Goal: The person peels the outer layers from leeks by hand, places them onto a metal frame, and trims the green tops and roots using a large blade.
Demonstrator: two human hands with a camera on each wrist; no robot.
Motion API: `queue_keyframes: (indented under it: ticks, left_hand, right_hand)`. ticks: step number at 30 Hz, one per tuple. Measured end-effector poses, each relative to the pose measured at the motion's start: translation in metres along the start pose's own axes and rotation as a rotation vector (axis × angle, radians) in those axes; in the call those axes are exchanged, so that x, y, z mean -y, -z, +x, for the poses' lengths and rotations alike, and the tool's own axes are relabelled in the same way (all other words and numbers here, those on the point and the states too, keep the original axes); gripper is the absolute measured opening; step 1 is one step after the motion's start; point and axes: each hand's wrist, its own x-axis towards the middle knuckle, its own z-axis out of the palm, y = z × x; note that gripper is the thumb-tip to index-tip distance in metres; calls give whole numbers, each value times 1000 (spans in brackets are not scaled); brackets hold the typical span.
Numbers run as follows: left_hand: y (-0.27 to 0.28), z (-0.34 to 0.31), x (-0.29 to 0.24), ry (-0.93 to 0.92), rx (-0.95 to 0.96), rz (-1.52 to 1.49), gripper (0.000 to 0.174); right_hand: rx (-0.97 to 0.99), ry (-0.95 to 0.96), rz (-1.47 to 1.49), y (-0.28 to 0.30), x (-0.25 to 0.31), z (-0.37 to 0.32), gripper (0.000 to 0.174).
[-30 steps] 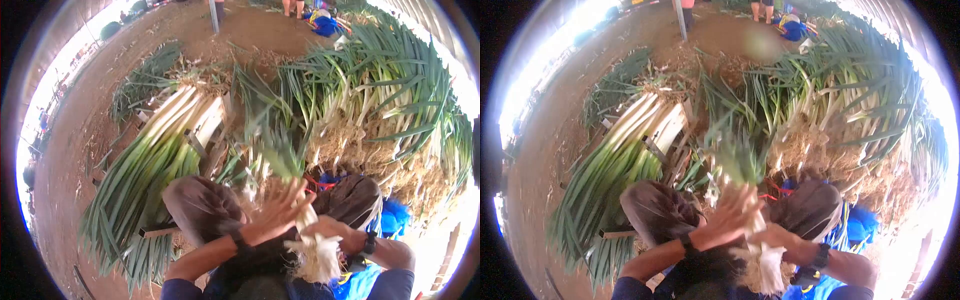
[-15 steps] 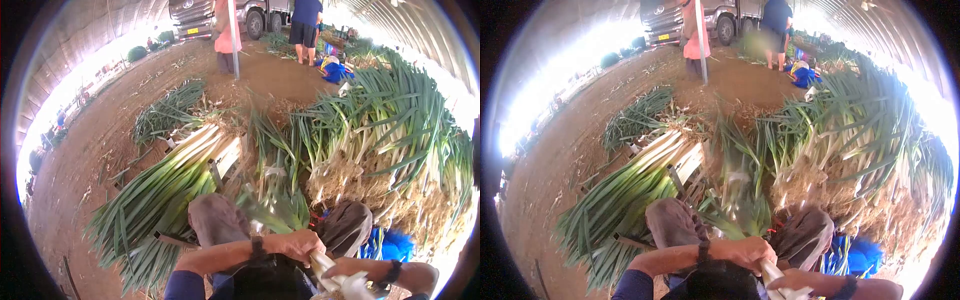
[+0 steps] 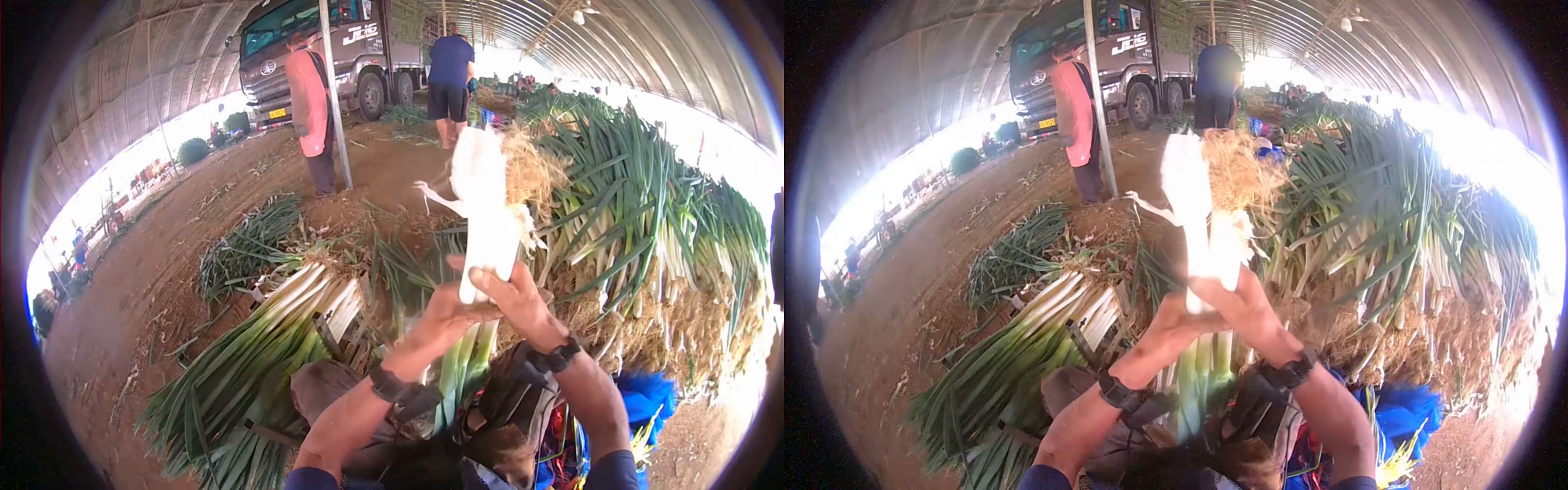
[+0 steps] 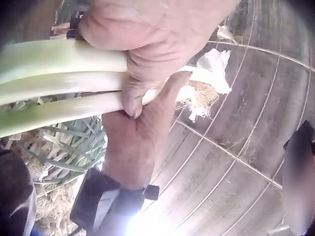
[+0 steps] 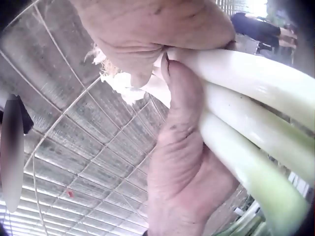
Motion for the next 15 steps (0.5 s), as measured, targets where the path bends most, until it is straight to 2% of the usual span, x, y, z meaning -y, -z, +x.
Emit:
queue_keyframes:
  ticks: [2, 3, 5, 7, 9, 12, 13, 14, 15]
  left_hand:
    - [12, -4, 6, 60, -35, 45, 32]
    - [16, -6, 4, 122, -71, 87, 26]
    - [21, -10, -1, 184, -123, 80, 24]
    - [28, -11, -3, 258, -75, 180, 29]
    - [30, -9, 0, 279, -72, 151, 33]
    - [23, -12, -3, 327, -94, 142, 36]
    - [21, -16, -2, 356, -124, 163, 35]
    - [34, -19, 33, 254, -153, 119, 30]
    - [29, -17, 29, 258, -157, 115, 30]
  right_hand:
    - [-93, -72, 105, -15, 14, 4, 35]
    - [-92, -76, 109, -15, 11, 4, 35]
    - [-115, -97, 322, -18, 5, 8, 30]
    - [-98, -116, 324, -14, 10, 10, 30]
    - [-25, -184, 300, -13, 21, 11, 30]
    - [-38, -290, 348, -25, 18, 14, 31]
    - [-34, -291, 348, -25, 12, 17, 31]
    - [-52, -208, 285, -24, 1, 19, 34]
    - [-70, -131, 221, -24, -6, 20, 37]
